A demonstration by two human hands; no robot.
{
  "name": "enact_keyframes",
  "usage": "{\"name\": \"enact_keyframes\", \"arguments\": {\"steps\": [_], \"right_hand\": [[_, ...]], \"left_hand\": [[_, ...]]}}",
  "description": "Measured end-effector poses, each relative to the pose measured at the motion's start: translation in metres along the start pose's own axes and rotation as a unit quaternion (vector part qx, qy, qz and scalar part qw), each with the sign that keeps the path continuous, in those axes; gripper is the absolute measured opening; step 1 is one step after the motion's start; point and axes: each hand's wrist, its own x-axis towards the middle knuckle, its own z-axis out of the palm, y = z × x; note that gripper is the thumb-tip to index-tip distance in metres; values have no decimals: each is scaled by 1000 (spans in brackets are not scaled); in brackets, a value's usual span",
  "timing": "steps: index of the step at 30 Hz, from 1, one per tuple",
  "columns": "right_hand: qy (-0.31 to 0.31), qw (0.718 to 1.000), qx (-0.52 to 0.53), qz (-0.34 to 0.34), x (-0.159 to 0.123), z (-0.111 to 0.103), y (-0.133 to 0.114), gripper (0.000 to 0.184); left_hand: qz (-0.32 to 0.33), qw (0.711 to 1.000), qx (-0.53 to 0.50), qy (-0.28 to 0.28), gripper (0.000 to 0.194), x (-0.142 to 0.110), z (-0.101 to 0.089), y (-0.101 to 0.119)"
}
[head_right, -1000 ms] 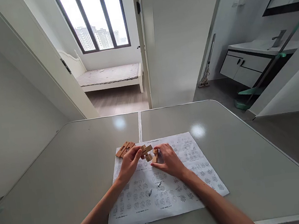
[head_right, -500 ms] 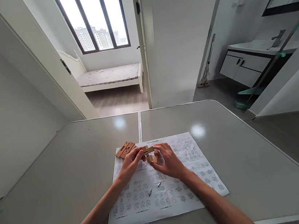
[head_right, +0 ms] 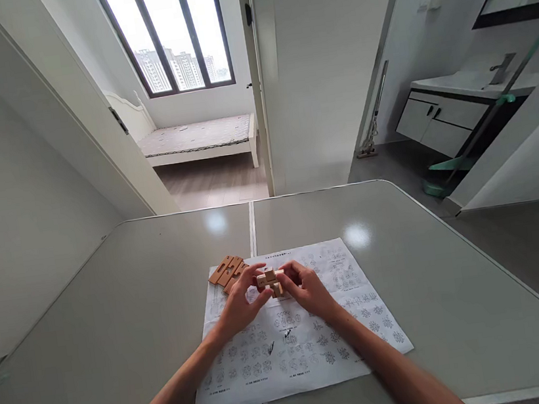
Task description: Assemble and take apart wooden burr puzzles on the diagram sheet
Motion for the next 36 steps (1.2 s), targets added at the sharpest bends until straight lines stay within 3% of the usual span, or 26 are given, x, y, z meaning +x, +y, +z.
{"name": "enact_keyframes", "arguments": {"steps": [3,5,8,12,16,21,31,36], "right_hand": [[-27,998,55,24,1,0,-4,46],[-46,995,83,37,1,-1,-7,47],[-65,990,116,49,1,-2,-9,48],[-89,984,144,58,0,0,-11,47],[-103,980,159,61,0,3,-7,48],[-119,977,163,62,0,4,0,49],[-134,976,159,67,1,-2,-8,49],[-140,976,156,62,2,-2,-9,51]], "left_hand": [[31,997,70,-15,82,-4,0,3],[39,994,101,-25,90,-6,1,3],[42,993,102,-33,84,-6,2,1],[55,994,94,-27,61,-4,1,-1],[74,994,79,-35,77,-4,0,4],[79,993,87,-5,62,-6,1,9],[42,997,61,-34,74,-5,-1,6],[44,997,52,-29,67,-6,0,5]]}}
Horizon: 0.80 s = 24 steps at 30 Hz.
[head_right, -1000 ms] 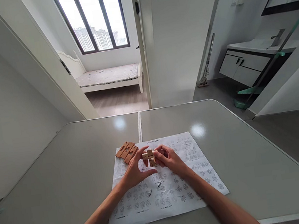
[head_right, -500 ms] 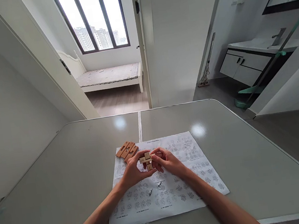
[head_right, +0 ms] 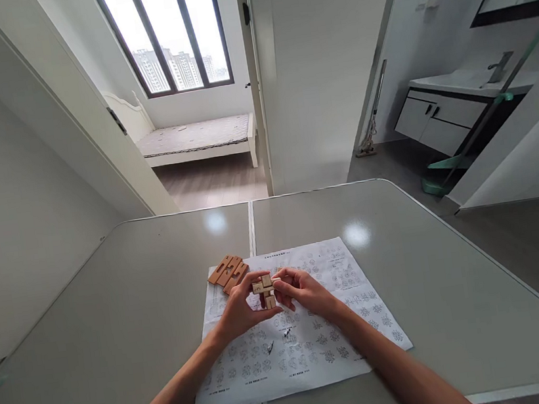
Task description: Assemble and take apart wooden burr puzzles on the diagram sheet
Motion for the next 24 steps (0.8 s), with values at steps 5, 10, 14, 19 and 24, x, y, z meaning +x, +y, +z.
{"name": "enact_keyframes", "arguments": {"steps": [5,10,14,19,24], "right_hand": [[11,1000,-9,-13,-2,1,0,50],[40,999,-19,-26,-3,2,4,46],[48,998,-25,-34,-1,1,6,46],[60,996,-43,-46,0,-3,12,40],[70,994,-55,-55,-3,-2,10,35]], "left_hand": [[-11,1000,6,0,66,1,-1,1],[-21,1000,-3,-5,61,4,-4,1],[-31,999,19,-2,62,5,-3,1],[-40,997,61,-1,60,5,-4,5],[-53,996,78,-5,56,5,-4,7]]}}
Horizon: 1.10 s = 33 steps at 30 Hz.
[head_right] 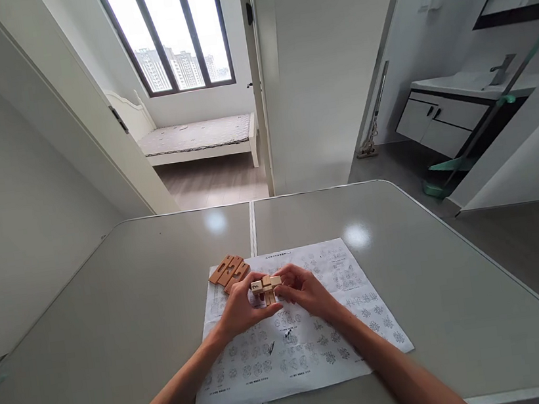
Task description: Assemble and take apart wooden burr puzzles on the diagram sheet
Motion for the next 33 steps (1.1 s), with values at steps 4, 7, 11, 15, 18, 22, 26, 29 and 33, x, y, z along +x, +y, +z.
{"name": "enact_keyframes", "arguments": {"steps": [4,7,11,15,18,22,26,29,33], "right_hand": [[23,1000,-8,-3,-1,-1,-5,36],[72,997,-20,-11,1,-4,-5,40],[156,986,-58,-10,5,-9,-1,42],[200,971,-130,-1,7,-13,2,47],[199,959,-201,-3,7,-13,4,47],[178,943,-280,-8,8,-12,9,47],[171,929,-328,-1,8,-14,15,49],[171,920,-352,4,8,-16,17,50],[173,910,-378,7,9,-16,19,43]], "left_hand": [[-1,999,32,8,61,0,4,-5],[18,998,49,30,65,1,7,-10],[31,997,60,40,65,3,10,-12],[37,995,80,37,61,4,10,-14],[38,994,93,35,58,5,11,-15],[34,993,110,34,59,4,12,-18],[33,991,127,31,63,4,14,-22],[35,990,137,26,65,3,15,-24],[37,987,151,24,65,4,16,-25]]}}
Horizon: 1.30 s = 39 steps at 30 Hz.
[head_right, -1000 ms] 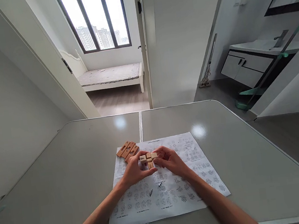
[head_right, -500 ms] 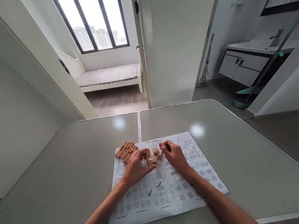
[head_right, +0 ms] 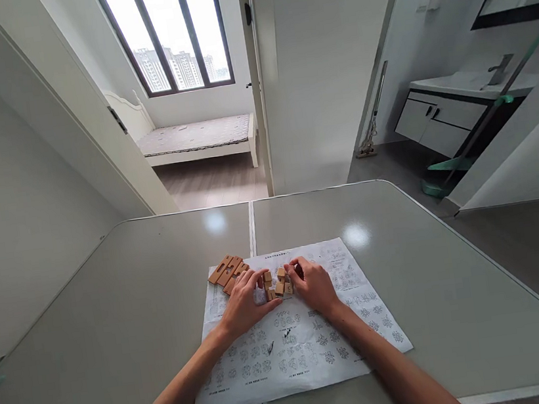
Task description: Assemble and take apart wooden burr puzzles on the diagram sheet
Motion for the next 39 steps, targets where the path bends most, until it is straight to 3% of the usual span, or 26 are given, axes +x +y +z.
{"name": "enact_keyframes", "arguments": {"steps": [12,39], "right_hand": [[-24,999,-31,-27,-1,6,0,32],[-77,993,52,-75,-4,4,-5,39]], "left_hand": [[4,999,39,1,79,-2,7,-5],[-3,998,47,46,90,-4,3,2]]}}
